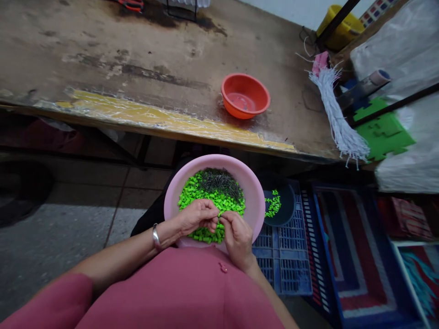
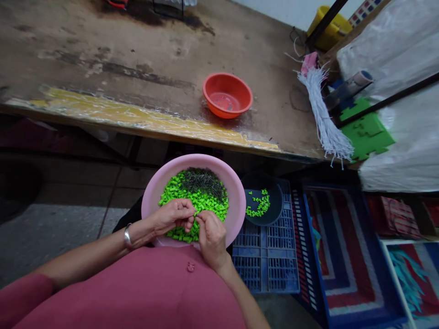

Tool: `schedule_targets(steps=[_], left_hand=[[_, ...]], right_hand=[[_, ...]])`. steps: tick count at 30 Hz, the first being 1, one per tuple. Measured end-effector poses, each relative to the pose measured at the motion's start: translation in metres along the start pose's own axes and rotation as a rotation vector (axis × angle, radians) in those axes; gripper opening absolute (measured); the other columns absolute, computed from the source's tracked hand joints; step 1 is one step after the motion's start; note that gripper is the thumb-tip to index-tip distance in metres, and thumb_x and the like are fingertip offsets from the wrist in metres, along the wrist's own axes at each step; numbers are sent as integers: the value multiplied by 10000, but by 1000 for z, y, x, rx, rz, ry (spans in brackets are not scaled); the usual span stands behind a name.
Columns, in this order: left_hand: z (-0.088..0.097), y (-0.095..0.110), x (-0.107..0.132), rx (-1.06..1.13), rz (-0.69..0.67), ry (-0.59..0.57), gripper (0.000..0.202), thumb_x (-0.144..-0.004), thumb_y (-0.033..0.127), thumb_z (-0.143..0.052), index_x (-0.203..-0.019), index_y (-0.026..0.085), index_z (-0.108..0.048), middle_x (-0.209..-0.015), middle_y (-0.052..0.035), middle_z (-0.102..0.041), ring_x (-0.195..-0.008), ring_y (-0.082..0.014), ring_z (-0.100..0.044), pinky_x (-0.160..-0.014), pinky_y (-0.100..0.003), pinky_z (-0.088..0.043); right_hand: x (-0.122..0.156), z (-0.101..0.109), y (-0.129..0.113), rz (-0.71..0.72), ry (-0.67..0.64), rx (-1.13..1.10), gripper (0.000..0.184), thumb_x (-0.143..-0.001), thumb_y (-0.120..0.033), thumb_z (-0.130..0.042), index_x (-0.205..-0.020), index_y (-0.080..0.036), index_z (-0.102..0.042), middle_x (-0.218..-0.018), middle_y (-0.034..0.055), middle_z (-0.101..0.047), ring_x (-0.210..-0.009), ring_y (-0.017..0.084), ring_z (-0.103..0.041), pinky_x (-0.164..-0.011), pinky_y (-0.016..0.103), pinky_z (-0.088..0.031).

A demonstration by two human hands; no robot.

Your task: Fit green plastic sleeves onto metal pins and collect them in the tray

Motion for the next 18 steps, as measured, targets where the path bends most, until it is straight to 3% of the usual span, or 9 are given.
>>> schedule_targets(steps=[4,10,12,18], left_hand=[[-3,-1,-3,-27,-2,-12,379,-662,397,-831,-720,135,-563,-591,-4,-659,-465,-109,-595,-473,-249,-532],[0,-1,-6,-116,-26,-8,375,-659,394,-831,-715,128,-573,-592,-7,-663,-465,-112,-601,-458,-245,-524],[2,0,-7,-141,-22,-9,371,-658,394,-831,-714,129,-579,-597,-9,-665,-469,-114,-604,-458,-246,-521],[6,-3,-8,-76,79,0,359,-662,393,-824,-718,137,-578,-609,-4,-667,-460,-101,-587,-476,-245,-511]], right_hand=[[0,3,0,-102,-4,-67,162,-950,-117,-504,-871,-183,-630,-821,37,-657,-787,156,-619,-736,277,-481],[1,6,9,-399,-57,-243,97,-909,-179,-610,-837,-204,-670,-743,-13,-673,-697,143,-626,-666,257,-475],[0,8,9,-365,-81,-238,94,-907,-174,-618,-831,-202,-666,-748,-11,-672,-702,142,-626,-672,258,-474],[-4,14,5,-13,-112,27,108,-944,-120,-549,-886,-173,-623,-843,52,-645,-804,168,-606,-728,291,-484]])
Point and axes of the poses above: each hand's wrist, its own x-axis away from the middle knuckle, its own z-axis out of the back of the hand, y = z × x, the point moved 1 cm from there along -x, towards the middle knuckle
